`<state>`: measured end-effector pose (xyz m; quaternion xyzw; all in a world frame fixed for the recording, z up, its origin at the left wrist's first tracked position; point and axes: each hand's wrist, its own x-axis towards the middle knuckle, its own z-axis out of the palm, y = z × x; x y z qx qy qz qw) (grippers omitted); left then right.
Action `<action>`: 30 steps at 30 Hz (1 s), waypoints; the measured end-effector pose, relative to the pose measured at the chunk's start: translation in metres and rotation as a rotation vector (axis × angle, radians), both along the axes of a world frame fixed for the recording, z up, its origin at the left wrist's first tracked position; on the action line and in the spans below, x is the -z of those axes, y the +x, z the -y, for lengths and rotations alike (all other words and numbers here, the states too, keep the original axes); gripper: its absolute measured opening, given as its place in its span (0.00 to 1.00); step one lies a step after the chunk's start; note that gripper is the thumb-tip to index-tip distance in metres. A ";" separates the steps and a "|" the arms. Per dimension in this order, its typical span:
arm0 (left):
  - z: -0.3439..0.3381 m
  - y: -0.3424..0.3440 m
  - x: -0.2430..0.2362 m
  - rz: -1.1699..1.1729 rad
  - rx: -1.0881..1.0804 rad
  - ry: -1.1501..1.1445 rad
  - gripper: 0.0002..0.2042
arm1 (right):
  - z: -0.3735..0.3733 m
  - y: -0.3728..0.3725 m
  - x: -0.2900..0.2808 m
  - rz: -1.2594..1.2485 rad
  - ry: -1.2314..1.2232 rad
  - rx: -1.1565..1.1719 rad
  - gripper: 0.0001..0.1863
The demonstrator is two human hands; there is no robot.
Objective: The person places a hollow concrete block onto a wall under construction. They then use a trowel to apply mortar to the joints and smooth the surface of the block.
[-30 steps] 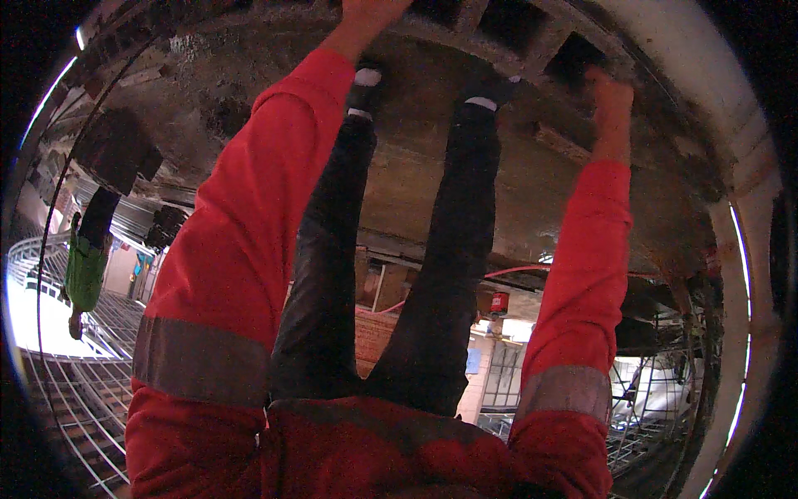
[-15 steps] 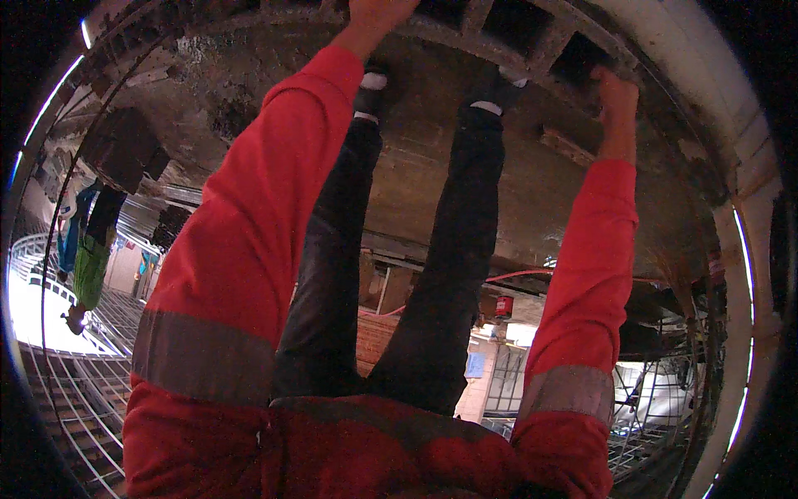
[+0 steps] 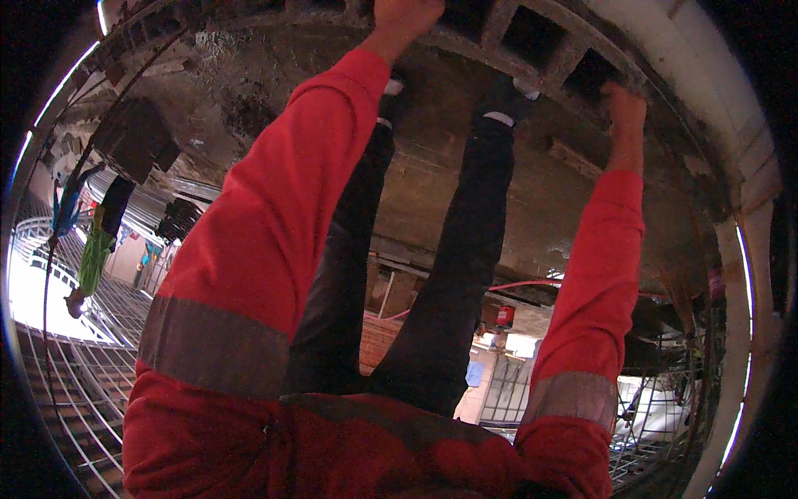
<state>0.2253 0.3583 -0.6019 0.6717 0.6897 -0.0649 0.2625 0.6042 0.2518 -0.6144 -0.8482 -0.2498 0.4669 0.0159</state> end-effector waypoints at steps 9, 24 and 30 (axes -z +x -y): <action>0.009 0.009 -0.012 0.044 0.055 0.079 0.22 | 0.018 0.022 0.020 -0.012 0.116 -0.200 0.19; 0.000 0.002 -0.002 0.049 -0.004 0.112 0.18 | 0.005 0.004 0.002 -0.082 0.073 -0.073 0.19; 0.002 -0.010 0.019 -0.021 0.360 0.274 0.18 | 0.005 0.010 0.006 0.025 0.268 -0.674 0.18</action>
